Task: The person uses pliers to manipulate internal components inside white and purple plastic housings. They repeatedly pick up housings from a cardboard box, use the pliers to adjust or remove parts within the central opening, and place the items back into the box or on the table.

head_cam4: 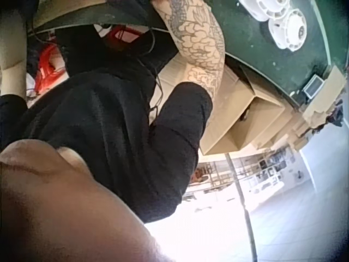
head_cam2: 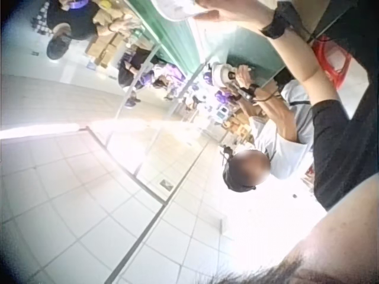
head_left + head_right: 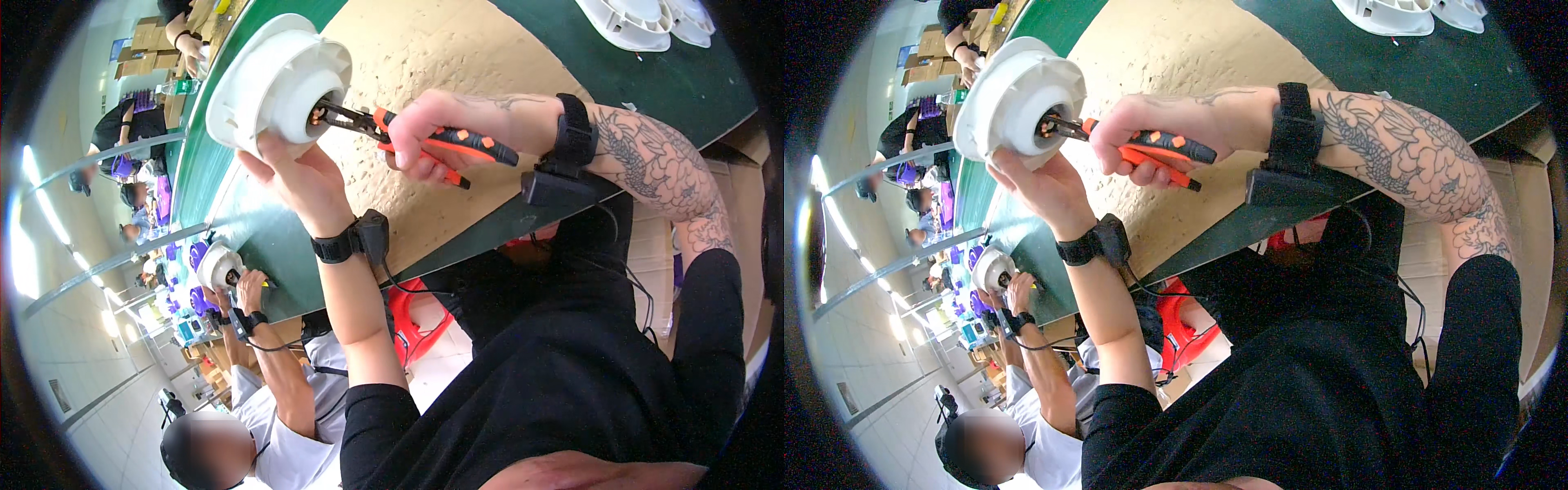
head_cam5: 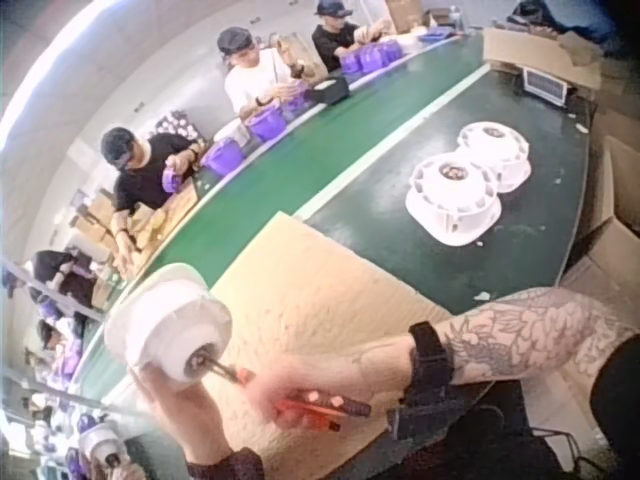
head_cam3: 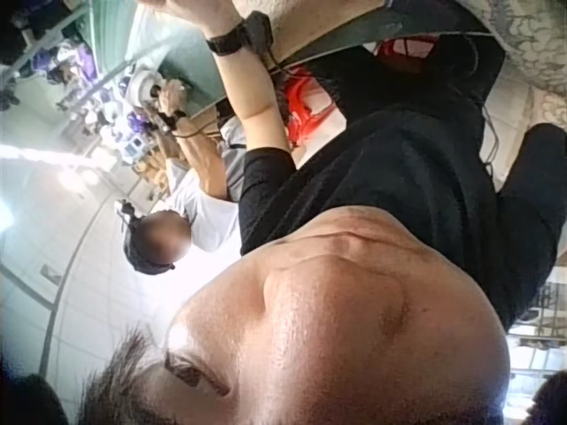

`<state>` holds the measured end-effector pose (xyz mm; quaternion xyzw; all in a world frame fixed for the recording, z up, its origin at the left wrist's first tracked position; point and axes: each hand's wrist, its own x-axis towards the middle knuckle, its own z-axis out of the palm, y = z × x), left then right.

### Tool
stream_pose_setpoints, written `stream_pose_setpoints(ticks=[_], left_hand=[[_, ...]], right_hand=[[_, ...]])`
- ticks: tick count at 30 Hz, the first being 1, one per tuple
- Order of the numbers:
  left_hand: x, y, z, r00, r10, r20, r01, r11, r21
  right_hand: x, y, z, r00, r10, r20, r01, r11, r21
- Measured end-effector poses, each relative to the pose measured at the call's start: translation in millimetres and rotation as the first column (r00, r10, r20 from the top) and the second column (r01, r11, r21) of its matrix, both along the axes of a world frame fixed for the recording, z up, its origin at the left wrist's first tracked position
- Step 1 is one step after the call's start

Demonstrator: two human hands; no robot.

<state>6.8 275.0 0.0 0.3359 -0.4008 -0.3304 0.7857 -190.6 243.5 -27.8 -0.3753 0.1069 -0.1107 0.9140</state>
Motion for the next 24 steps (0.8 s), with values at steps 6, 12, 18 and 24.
stream_pose_setpoints(ticks=[6,12,18,24], left_hand=[[1.5,-5.2,-6.3,0.854,0.176,0.490,-0.181,0.983,-0.037],[1.1,-6.6,-3.3,0.952,0.131,0.276,-0.133,0.991,-0.014],[-0.4,-3.4,-12.0,0.939,0.184,0.289,-0.195,0.981,0.009],[-9.2,-3.6,-6.3,0.962,0.148,0.230,-0.164,0.985,0.053]], right_hand=[[-18.1,-4.6,46.4,0.805,-0.366,-0.467,-0.076,0.717,-0.693],[-18.1,-4.8,43.4,0.739,-0.449,-0.502,-0.178,0.588,-0.789],[-16.3,-4.6,52.8,0.704,-0.434,-0.562,-0.226,0.614,-0.757],[-20.7,-5.5,46.8,0.720,-0.473,-0.508,-0.176,0.583,-0.793]])
